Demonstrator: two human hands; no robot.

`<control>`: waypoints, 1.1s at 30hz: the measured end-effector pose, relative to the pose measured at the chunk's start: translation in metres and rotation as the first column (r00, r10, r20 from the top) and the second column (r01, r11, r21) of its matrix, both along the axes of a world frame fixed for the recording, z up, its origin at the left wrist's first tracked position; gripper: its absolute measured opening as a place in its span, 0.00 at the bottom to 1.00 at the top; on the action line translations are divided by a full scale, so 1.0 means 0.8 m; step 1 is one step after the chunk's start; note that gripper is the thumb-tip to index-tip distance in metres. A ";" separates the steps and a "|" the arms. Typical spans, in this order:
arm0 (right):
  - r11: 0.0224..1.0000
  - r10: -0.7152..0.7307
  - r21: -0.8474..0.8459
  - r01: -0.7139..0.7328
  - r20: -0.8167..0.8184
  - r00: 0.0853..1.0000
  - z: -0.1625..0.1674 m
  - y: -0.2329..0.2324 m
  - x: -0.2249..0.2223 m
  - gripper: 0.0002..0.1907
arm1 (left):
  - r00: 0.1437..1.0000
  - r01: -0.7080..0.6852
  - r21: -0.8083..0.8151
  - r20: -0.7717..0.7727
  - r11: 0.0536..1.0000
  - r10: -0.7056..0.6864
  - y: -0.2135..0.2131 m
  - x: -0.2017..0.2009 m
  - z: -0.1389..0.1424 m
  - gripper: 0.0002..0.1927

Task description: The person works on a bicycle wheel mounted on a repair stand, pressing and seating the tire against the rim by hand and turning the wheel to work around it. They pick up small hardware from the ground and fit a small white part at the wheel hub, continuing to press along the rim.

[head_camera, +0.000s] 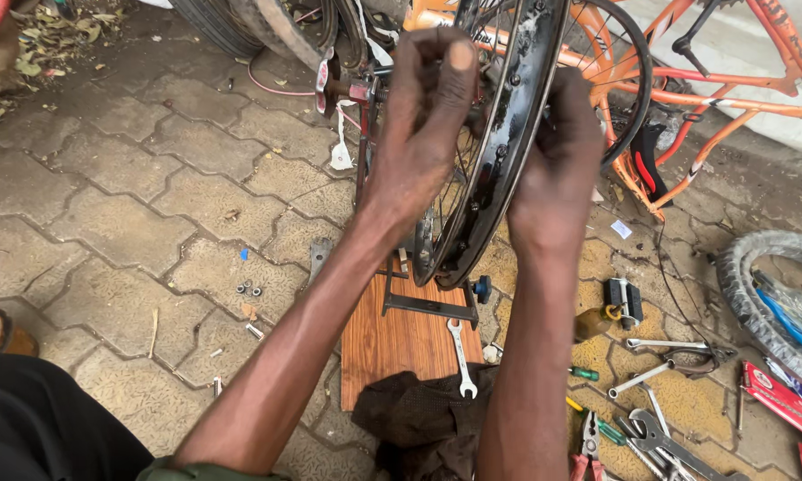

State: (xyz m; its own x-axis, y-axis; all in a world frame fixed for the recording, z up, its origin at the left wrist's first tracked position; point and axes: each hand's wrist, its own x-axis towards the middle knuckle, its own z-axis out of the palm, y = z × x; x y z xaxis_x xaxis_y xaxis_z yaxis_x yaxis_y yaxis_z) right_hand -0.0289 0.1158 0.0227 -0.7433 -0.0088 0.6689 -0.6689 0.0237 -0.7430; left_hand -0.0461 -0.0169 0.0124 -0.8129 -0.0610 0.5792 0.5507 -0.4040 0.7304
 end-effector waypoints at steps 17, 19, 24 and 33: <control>0.820 -0.405 0.274 0.502 -0.341 0.848 -0.050 0.136 -0.093 0.10 | 0.963 -0.012 -0.420 0.241 0.907 0.124 -0.026 0.044 -0.109 0.31; 0.754 -0.434 0.319 0.574 -0.413 0.801 -0.060 0.144 -0.106 0.11 | 0.928 -0.005 -0.431 0.335 0.902 0.165 -0.032 0.046 -0.123 0.34; 0.710 -0.608 0.304 0.636 -0.193 0.770 -0.087 0.145 -0.122 0.09 | 0.954 -0.226 -0.234 0.144 0.946 0.264 -0.024 0.037 -0.138 0.31; 0.531 -0.573 0.340 0.776 -0.530 0.625 -0.124 0.179 -0.148 0.05 | 0.975 -0.219 -0.254 -0.023 0.942 0.220 -0.021 0.057 -0.120 0.29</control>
State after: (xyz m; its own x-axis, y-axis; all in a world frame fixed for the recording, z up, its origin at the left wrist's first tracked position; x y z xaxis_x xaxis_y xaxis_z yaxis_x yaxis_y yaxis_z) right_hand -0.1477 0.2594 -0.0765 -0.4130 0.0038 0.9107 -0.4643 0.8594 -0.2142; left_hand -0.0004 -0.0339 -0.0835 -0.7993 -0.0902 0.5941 0.6003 -0.0746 0.7963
